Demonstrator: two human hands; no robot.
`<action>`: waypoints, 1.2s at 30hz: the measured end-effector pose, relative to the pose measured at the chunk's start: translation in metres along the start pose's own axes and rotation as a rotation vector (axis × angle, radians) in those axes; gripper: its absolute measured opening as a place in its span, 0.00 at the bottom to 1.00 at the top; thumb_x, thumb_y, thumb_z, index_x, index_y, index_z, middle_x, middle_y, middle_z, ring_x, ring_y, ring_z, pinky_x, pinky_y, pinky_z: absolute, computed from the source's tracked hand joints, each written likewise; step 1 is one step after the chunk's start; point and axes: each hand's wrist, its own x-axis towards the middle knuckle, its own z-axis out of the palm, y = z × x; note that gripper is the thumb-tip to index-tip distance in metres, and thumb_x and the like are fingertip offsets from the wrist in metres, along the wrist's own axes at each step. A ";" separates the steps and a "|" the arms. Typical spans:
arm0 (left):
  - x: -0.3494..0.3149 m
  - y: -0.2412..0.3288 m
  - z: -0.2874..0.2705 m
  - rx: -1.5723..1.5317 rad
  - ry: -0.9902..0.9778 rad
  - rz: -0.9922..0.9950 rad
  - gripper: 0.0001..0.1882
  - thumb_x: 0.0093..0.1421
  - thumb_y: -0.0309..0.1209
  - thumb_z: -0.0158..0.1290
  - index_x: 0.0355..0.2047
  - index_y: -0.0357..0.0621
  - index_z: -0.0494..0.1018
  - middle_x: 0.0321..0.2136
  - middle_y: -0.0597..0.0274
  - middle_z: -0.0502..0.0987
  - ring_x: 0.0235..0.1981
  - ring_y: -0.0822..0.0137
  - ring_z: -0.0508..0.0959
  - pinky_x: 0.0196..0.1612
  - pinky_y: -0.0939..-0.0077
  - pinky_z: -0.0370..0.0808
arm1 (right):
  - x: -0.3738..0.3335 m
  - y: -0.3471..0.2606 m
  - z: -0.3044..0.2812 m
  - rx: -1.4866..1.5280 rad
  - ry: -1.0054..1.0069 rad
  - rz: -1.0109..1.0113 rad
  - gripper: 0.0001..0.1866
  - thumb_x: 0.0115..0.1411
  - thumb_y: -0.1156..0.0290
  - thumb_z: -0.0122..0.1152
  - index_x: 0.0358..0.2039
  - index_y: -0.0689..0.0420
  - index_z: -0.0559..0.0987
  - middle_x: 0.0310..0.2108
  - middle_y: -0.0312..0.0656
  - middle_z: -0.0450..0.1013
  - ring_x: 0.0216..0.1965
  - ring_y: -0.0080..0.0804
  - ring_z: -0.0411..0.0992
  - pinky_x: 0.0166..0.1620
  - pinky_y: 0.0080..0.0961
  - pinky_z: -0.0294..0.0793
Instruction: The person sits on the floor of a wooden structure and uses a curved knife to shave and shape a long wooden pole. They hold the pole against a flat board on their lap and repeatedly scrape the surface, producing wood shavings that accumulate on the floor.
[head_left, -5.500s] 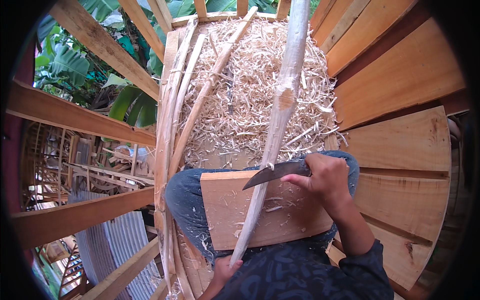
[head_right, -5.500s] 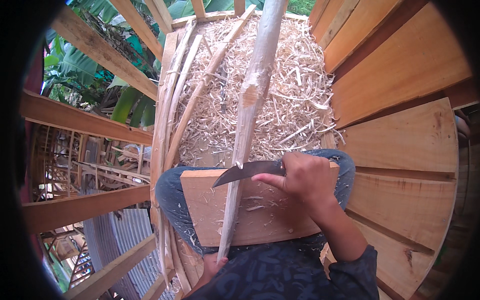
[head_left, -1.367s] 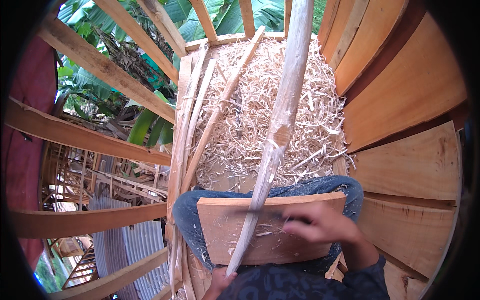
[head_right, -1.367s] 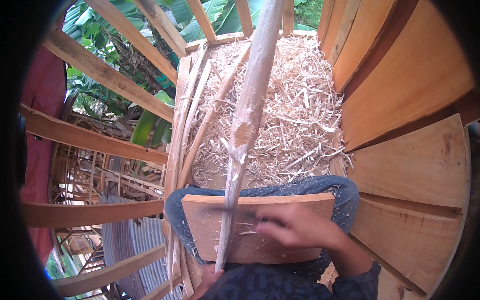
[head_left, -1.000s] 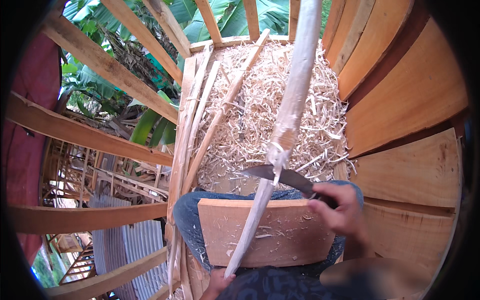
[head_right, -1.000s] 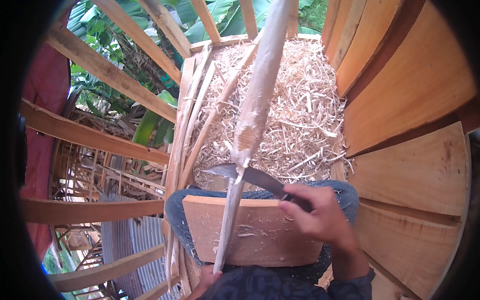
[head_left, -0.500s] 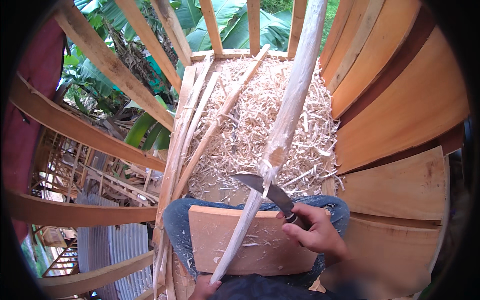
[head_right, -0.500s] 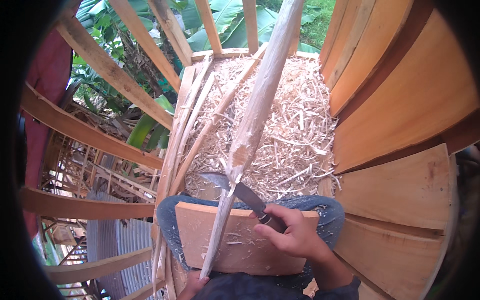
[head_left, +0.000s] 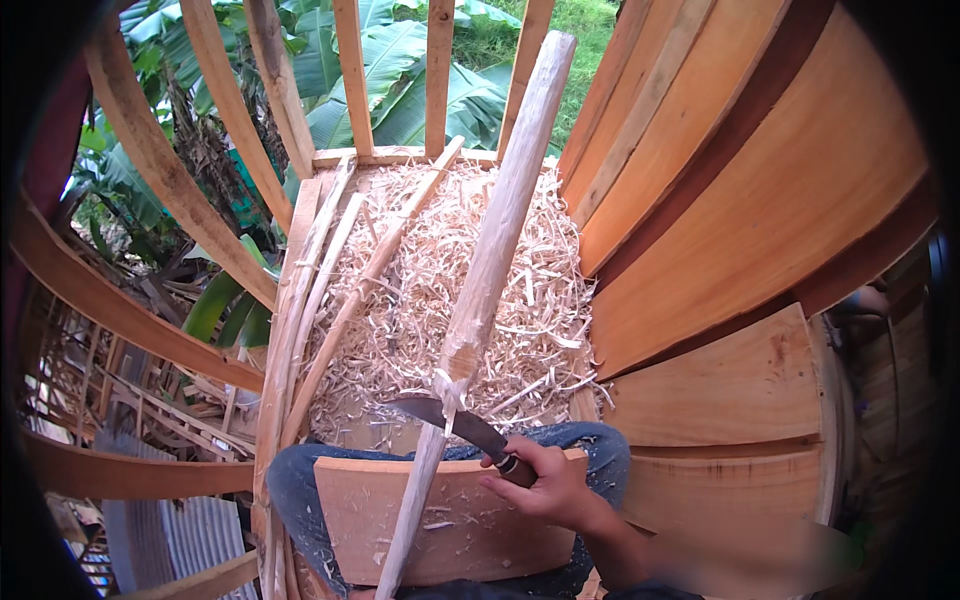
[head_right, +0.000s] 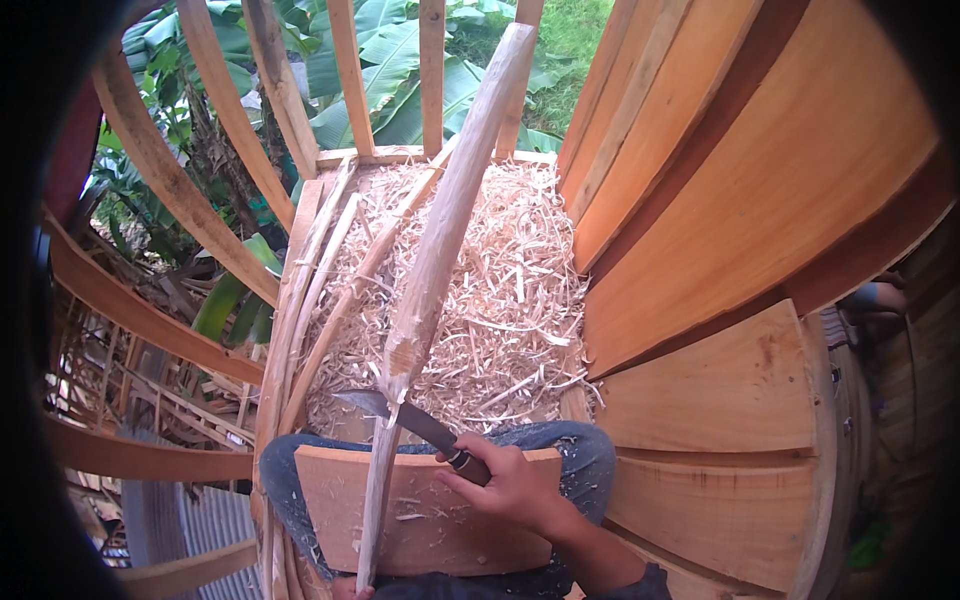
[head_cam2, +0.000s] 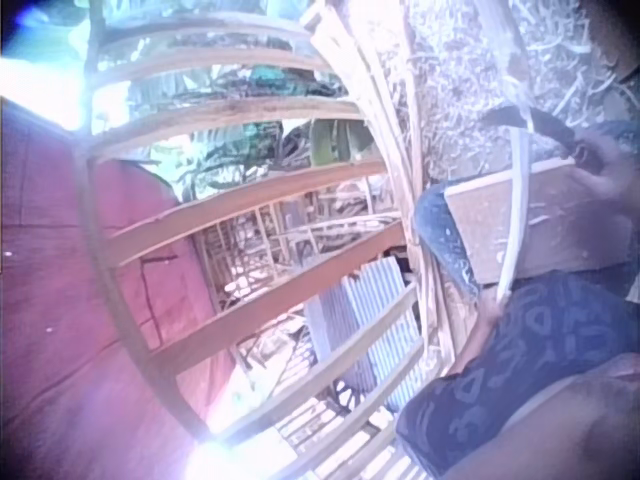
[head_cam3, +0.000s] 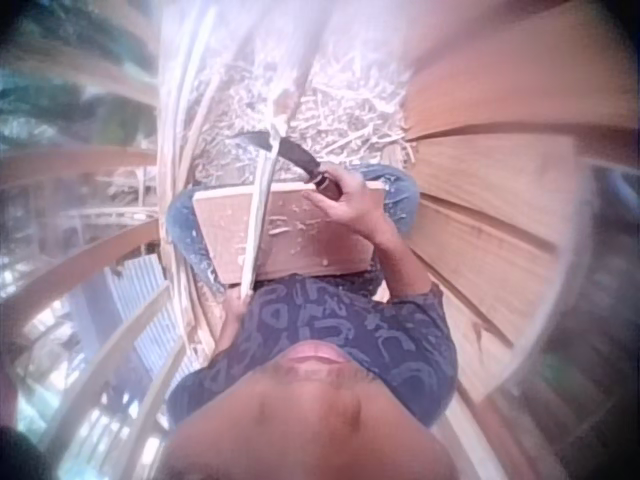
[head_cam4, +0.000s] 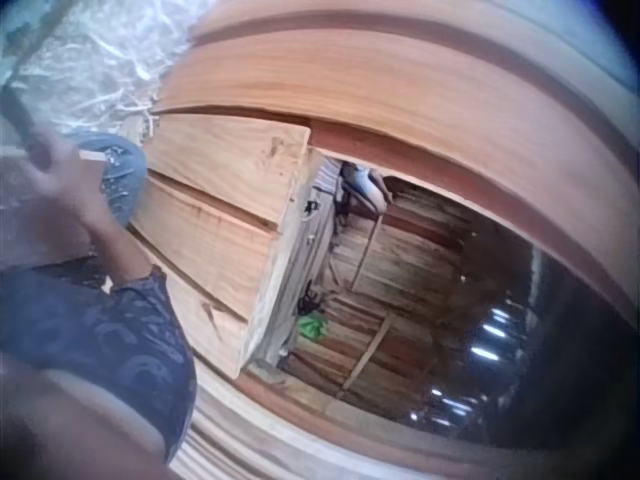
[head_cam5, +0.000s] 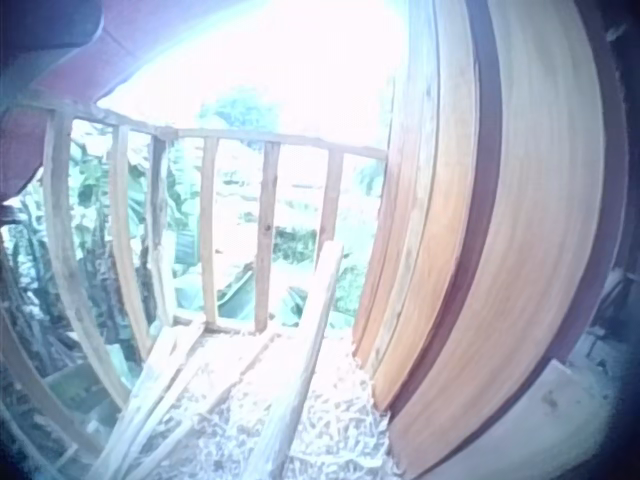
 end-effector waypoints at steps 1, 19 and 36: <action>0.000 -0.002 0.000 0.008 -0.005 0.003 0.23 0.50 0.53 0.50 0.26 0.43 0.74 0.17 0.56 0.73 0.20 0.60 0.73 0.23 0.66 0.68 | 0.000 -0.001 0.002 0.009 0.020 0.020 0.11 0.51 0.72 0.62 0.34 0.60 0.73 0.23 0.36 0.72 0.24 0.17 0.70 0.28 0.16 0.67; 0.003 0.008 -0.005 0.020 -0.057 0.024 0.15 0.51 0.41 0.52 0.26 0.39 0.75 0.19 0.49 0.73 0.20 0.52 0.73 0.24 0.64 0.69 | -0.002 -0.007 0.023 -0.110 -0.338 -0.009 0.09 0.51 0.74 0.61 0.32 0.60 0.72 0.19 0.43 0.70 0.20 0.32 0.70 0.25 0.22 0.67; -0.001 -0.053 0.004 -0.080 -0.033 0.167 0.25 0.50 0.49 0.54 0.13 0.39 0.67 0.08 0.63 0.64 0.13 0.75 0.64 0.18 0.74 0.63 | -0.003 -0.035 -0.001 0.236 0.016 0.137 0.08 0.51 0.77 0.59 0.31 0.60 0.70 0.15 0.29 0.65 0.13 0.11 0.60 0.16 0.11 0.56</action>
